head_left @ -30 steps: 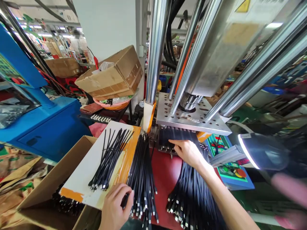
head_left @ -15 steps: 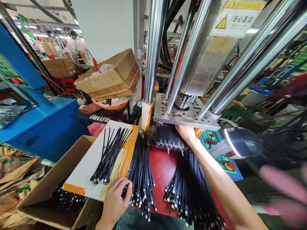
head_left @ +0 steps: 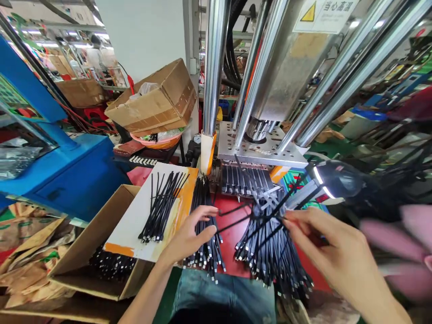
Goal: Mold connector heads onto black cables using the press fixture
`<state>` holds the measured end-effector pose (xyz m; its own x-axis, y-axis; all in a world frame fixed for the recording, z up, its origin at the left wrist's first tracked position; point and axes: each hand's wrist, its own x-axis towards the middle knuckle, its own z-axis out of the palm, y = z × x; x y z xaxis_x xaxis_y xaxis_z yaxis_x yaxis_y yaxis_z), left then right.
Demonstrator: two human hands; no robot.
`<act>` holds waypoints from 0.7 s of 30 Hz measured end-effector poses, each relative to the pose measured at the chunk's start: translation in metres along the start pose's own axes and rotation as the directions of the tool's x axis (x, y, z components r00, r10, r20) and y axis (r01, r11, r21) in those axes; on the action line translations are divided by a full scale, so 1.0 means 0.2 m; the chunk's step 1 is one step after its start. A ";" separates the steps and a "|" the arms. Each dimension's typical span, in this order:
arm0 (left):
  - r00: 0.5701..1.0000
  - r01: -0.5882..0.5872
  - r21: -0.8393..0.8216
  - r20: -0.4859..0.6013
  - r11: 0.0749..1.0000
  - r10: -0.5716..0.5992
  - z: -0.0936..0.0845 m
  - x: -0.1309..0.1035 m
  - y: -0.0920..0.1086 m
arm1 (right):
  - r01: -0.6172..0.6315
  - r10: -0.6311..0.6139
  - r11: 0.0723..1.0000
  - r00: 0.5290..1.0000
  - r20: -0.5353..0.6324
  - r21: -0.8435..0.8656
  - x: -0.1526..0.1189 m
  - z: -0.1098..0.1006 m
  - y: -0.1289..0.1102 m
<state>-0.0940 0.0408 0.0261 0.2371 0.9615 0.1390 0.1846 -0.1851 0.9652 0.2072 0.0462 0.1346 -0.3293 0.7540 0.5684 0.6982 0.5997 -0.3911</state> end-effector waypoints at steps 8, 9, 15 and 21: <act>0.932 0.163 -0.350 0.361 0.922 -0.028 0.44 -0.12 -0.09 | -0.093 0.071 0.989 0.980 0.186 0.112 -0.22 0.13 -0.08; 0.937 0.142 -0.301 0.349 0.943 -0.029 0.47 -0.13 -0.10 | -0.111 0.087 0.987 0.977 0.197 0.116 -0.24 0.14 -0.08; 0.929 0.106 -0.263 0.371 0.959 -0.001 0.52 -0.13 -0.10 | -0.191 0.148 0.965 0.962 0.228 0.181 -0.28 0.12 -0.08; 0.753 0.327 -0.513 0.649 0.793 0.110 0.60 -0.13 -0.09 | -0.201 0.160 0.956 0.968 0.191 0.216 -0.30 0.11 -0.11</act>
<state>0.0112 -0.0053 -0.0208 0.8179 0.5715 0.0666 -0.2654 0.2720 0.9250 0.1973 -0.0074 0.0930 -0.3284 0.8776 0.3492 0.5962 0.4794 -0.6440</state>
